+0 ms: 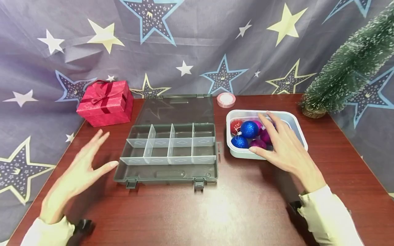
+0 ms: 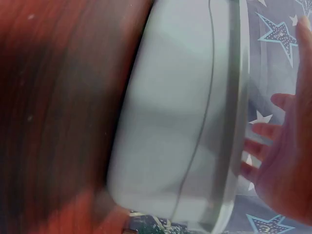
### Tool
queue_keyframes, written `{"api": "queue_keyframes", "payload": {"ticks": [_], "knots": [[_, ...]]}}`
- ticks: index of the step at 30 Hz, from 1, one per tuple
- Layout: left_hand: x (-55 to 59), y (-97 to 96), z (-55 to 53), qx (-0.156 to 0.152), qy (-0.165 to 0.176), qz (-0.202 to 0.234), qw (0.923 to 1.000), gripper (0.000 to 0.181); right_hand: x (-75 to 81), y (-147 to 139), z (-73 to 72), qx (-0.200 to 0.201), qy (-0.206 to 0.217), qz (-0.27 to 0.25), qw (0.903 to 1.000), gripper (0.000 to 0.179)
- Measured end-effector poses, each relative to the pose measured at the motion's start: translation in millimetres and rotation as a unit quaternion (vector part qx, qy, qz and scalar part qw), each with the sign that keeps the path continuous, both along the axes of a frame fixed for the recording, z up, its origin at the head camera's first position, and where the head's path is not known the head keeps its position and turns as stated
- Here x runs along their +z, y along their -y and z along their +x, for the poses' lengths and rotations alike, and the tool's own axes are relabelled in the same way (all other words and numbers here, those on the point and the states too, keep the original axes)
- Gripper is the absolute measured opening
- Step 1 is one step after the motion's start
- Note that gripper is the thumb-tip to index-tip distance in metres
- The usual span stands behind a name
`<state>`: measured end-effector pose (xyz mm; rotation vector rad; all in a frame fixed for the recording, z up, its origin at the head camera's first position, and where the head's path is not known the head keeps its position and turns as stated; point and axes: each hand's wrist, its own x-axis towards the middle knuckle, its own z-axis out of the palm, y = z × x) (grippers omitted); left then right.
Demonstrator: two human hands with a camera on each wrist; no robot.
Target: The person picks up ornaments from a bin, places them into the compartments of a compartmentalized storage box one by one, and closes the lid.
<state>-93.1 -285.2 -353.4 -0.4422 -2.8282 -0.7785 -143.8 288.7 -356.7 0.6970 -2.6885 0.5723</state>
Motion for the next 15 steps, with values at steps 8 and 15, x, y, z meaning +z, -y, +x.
{"api": "queue_keyframes", "payload": {"ticks": [8,15], "knots": [[-27.4,-6.2,18.7,0.039,0.12,0.158,0.9793,0.079,-2.0,7,-18.8,0.018,0.063,-0.063,0.9959,0.073],[-46.7,0.2,28.6,-0.001,0.149,0.22,0.9641,0.079,-4.8,9,-30.0,0.03,0.078,-0.068,0.9942,0.063]]}}
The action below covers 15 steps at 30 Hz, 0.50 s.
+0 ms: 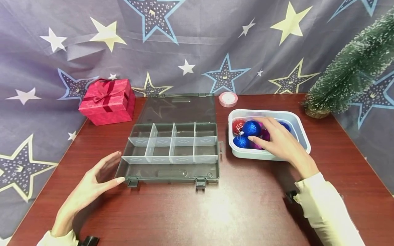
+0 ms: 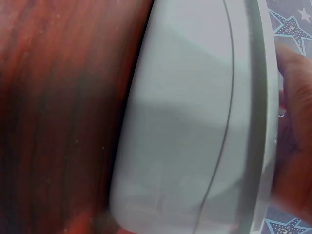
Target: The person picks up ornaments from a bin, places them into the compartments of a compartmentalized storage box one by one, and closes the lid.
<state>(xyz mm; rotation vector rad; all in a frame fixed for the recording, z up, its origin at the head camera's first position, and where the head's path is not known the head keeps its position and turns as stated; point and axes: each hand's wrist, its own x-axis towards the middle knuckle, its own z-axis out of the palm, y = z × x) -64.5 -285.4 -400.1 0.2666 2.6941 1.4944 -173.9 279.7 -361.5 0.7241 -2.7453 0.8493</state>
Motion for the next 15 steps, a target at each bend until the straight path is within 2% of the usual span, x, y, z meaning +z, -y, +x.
{"api": "queue_keyframes", "payload": {"ticks": [11,15], "knots": [[-10.8,4.7,0.0,-0.02,-0.009,0.031,0.9993,0.07,-1.5,1,-7.9,-0.001,-0.007,0.022,0.9997,0.054],[-12.3,5.9,0.7,-0.02,-0.011,0.033,0.9992,0.069,-0.3,2,-9.1,-0.007,0.004,0.033,0.9994,0.054]]}}
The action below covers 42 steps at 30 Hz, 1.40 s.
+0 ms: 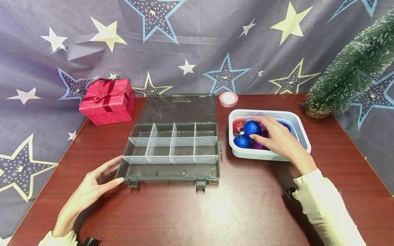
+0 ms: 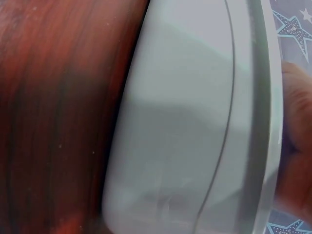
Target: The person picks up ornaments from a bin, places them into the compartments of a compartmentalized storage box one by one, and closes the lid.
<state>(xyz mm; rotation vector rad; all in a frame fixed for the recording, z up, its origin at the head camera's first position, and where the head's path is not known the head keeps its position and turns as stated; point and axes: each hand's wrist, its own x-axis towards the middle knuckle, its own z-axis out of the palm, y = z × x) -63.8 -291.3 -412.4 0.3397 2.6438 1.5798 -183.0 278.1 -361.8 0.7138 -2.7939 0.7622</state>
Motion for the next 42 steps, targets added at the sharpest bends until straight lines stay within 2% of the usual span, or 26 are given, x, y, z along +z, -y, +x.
{"api": "queue_keyframes", "payload": {"ticks": [4,11,21,30,36,42], "knots": [[-1.1,0.4,-0.3,0.001,-0.001,-0.001,1.0,0.069,0.8,0,-1.0,0.001,0.003,-0.001,1.0,0.053],[-2.3,1.5,-0.2,-0.003,-0.005,-0.002,1.0,0.068,2.2,3,-1.2,0.004,-0.016,-0.034,0.9993,0.05],[-2.5,1.6,-0.5,-0.009,-0.008,0.006,0.9999,0.068,18.2,19,4.7,-0.024,0.019,-0.093,0.9952,0.051],[-3.1,1.5,-0.7,-0.011,-0.009,0.0,0.9999,0.068,17.1,38,-3.3,0.022,-0.007,-0.12,0.9925,0.055],[-3.5,1.5,-1.1,-0.012,-0.01,0.0,0.9999,0.068,14.7,55,-12.1,0.055,-0.001,-0.12,0.9912,0.053],[-4.4,1.9,-1.6,-0.01,-0.012,-0.003,0.9999,0.068,10.8,69,-20.4,0.07,0.003,-0.124,0.9898,0.051]]}}
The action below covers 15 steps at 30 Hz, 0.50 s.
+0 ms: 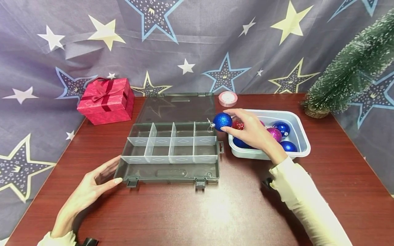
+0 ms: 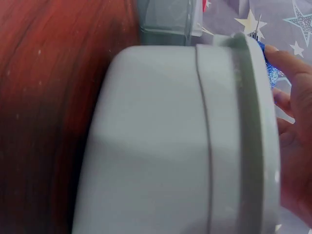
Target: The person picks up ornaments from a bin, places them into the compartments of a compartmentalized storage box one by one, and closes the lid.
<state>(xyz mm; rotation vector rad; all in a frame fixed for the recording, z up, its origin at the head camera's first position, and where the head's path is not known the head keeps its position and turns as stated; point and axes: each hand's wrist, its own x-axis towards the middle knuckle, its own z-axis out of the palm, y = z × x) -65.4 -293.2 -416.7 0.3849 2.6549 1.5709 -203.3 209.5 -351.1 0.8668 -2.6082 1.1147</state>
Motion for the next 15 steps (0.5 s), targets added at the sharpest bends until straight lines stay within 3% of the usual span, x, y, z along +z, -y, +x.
{"api": "queue_keyframes", "payload": {"ticks": [15], "knots": [[0.1,-0.3,0.7,0.004,0.003,-0.004,1.0,0.068,-9.0,25,-16.6,0.024,-0.01,0.057,0.9981,0.054]]}}
